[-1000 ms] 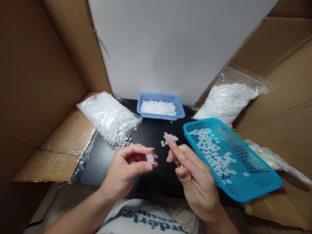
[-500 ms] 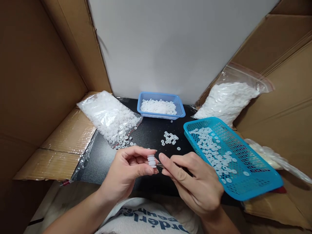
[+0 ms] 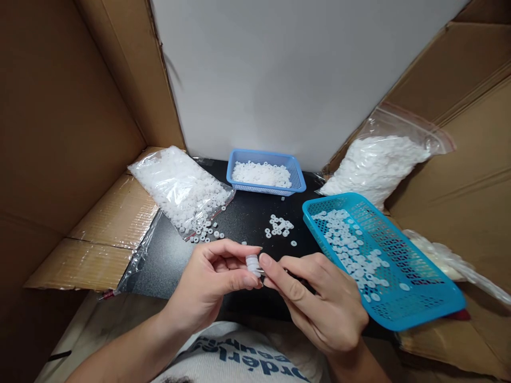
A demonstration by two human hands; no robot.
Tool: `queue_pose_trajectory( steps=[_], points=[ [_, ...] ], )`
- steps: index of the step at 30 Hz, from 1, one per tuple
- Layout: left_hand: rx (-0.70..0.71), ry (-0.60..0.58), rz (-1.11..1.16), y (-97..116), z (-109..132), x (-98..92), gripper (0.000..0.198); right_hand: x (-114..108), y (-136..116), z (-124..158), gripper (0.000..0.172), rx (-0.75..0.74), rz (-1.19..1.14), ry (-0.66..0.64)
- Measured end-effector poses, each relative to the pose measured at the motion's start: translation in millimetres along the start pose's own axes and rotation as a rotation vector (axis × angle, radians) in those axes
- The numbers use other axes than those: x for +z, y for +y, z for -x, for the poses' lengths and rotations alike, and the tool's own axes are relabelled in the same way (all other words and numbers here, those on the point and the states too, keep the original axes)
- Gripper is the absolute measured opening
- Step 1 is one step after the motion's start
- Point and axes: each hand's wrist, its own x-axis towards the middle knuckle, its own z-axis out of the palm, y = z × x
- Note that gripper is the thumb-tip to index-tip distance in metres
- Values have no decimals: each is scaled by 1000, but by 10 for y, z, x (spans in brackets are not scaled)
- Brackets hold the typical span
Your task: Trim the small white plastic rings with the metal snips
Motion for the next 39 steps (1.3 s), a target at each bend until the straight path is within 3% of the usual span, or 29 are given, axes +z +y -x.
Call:
queue_pose_trajectory(
  steps=[3,6,21,28,30,35,39],
  points=[
    [-1,0,3,5,6,3,26,1,-2,11,32,-1,-7,-3],
    [-4,-3,-4,12,6,7,26,0,-3,18,24,-5,4,-3],
    [-2,5,-18,6,16,1,26,9,-25,-5,25,7,17,13],
    [15,35,-12,25,5,11,27,-17,-20,-14,55,13,10,3],
    [15,31,-8,23,6,14,28,-15,-19,-14,53,10,15,0],
    [9,20,-12,24,27,10,27,-3,-15,-4,30,-1,-5,4],
    [6,7,-8,27,26,6,26,-4,-15,-4,28,-8,9,0]
  ],
)
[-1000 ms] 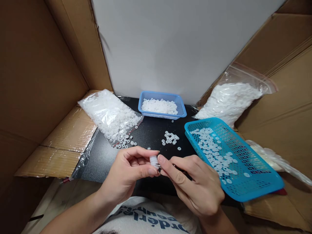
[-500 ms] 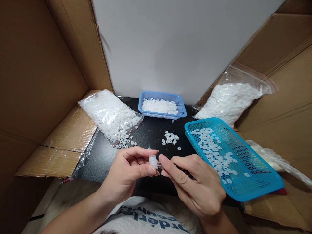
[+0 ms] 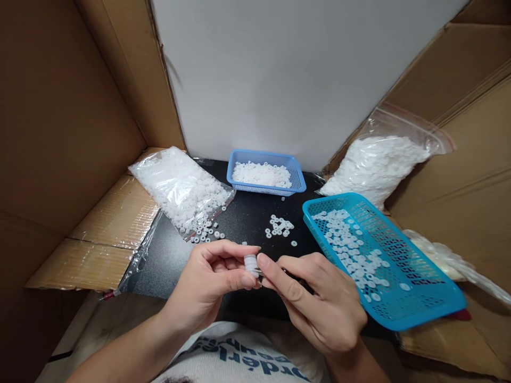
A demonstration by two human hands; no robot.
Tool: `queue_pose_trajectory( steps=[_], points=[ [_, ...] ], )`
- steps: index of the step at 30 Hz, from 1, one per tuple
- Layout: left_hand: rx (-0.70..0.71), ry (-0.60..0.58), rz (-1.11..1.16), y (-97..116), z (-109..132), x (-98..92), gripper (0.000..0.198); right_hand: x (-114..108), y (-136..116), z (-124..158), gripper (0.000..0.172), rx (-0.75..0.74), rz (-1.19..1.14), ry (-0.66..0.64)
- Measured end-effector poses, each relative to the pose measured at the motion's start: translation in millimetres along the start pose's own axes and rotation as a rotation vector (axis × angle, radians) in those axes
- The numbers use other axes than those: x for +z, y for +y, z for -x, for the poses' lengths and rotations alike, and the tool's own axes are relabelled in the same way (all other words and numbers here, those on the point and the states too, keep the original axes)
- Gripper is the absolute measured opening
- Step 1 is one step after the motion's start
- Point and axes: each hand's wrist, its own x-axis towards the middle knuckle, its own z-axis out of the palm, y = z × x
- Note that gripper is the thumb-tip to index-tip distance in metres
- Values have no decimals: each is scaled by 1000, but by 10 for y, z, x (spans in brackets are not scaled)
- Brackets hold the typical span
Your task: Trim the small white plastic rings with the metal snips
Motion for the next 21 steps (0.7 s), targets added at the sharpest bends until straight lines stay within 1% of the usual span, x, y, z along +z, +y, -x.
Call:
queue_pose_trajectory(
  steps=[3,8,15,19,21],
  points=[
    [2,0,6,2,-8,8,26,-3,-2,-5,32,-7,15,-5],
    [-7,1,16,13,5,30,26,-6,-5,-13,46,-17,23,-16],
    [-20,7,12,21,17,29,27,-14,-14,-8,53,-19,41,-14],
    [-28,-11,11,12,23,22,27,-24,-32,-7,49,-25,48,-29],
    [-20,-16,7,2,29,14,26,-13,-47,-7,46,11,-3,-7]
  ],
)
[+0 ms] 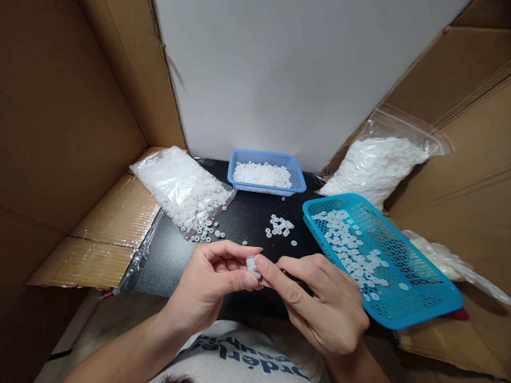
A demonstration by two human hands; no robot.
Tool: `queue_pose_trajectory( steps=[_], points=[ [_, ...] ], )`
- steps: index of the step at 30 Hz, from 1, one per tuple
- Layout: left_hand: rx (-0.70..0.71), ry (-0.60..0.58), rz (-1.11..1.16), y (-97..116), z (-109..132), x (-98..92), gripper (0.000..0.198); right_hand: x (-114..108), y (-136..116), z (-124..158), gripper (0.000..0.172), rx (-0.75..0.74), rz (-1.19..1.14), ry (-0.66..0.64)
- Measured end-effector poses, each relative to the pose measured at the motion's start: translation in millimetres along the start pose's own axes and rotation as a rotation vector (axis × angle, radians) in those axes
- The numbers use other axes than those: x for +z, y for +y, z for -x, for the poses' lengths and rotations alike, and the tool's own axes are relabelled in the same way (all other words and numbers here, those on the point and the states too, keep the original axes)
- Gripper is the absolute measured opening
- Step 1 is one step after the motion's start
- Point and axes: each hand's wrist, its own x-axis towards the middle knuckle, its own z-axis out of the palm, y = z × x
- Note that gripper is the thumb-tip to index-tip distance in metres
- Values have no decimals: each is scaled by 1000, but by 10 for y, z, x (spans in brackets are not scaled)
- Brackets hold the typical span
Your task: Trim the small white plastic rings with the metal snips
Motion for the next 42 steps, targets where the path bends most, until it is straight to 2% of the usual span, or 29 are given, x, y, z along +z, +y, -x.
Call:
queue_pose_trajectory(
  steps=[4,7,9,12,16,21,27,33,38,42],
  points=[
    [125,2,-78,-19,6,-39,24,34,-16,-4,42,278,-297,93],
    [286,3,-186,-24,-8,-79,23,29,-4,-8,31,460,-457,72],
    [363,12,-246,-23,-22,-105,24,9,7,-10,26,495,-510,35],
    [417,16,-313,-21,-35,-133,25,-22,4,-17,26,469,-535,0],
    [510,61,-401,-37,-29,-139,28,-23,-64,-30,33,411,-461,-17],
    [645,167,-445,-94,-19,-112,31,31,-197,-42,36,342,-302,33],
    [774,194,-522,-107,-28,-69,37,40,-227,-49,34,302,-174,48],
    [844,168,-621,-108,-21,-104,36,52,-226,-28,30,282,-153,47],
    [1098,5,-735,-127,-104,-225,32,85,-230,-25,27,272,-151,47],
    [1143,-46,-787,-132,-129,-260,30,89,-229,-36,27,261,-155,49]
  ],
)
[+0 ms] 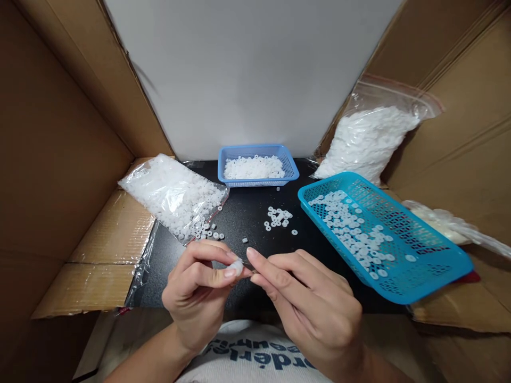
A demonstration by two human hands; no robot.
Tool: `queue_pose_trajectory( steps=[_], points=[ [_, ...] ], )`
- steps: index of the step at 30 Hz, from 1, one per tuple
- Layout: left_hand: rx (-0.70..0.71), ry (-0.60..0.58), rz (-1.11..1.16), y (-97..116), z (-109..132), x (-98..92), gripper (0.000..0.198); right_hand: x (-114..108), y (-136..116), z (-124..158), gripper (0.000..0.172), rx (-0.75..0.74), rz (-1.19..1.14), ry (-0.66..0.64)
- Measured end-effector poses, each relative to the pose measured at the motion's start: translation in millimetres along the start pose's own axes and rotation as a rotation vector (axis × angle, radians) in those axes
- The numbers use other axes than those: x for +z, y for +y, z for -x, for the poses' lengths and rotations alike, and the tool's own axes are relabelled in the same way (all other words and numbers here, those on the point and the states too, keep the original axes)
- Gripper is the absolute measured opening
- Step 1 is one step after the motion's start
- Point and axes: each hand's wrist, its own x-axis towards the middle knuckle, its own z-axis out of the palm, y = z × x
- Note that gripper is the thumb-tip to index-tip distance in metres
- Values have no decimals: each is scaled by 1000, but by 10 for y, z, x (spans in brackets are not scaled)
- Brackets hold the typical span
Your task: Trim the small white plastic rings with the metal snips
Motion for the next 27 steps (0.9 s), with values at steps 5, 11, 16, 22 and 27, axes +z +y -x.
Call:
queue_pose_trajectory(
  steps=[5,11,16,22,27],
  points=[
    [34,-17,-67,39,-11,-8,24,-6,-3,-9,29,4,-15,-4],
    [64,-22,-95,64,-27,-5,21,-7,-7,-12,30,5,-20,-12],
    [92,-18,-105,62,-19,-6,24,-4,-15,-17,30,2,-18,-7],
    [105,-36,-81,68,-19,-14,27,-7,-19,-14,29,3,-23,-10],
    [109,-29,-120,78,-30,-11,26,-10,-30,-23,28,-8,4,1]
  ],
)
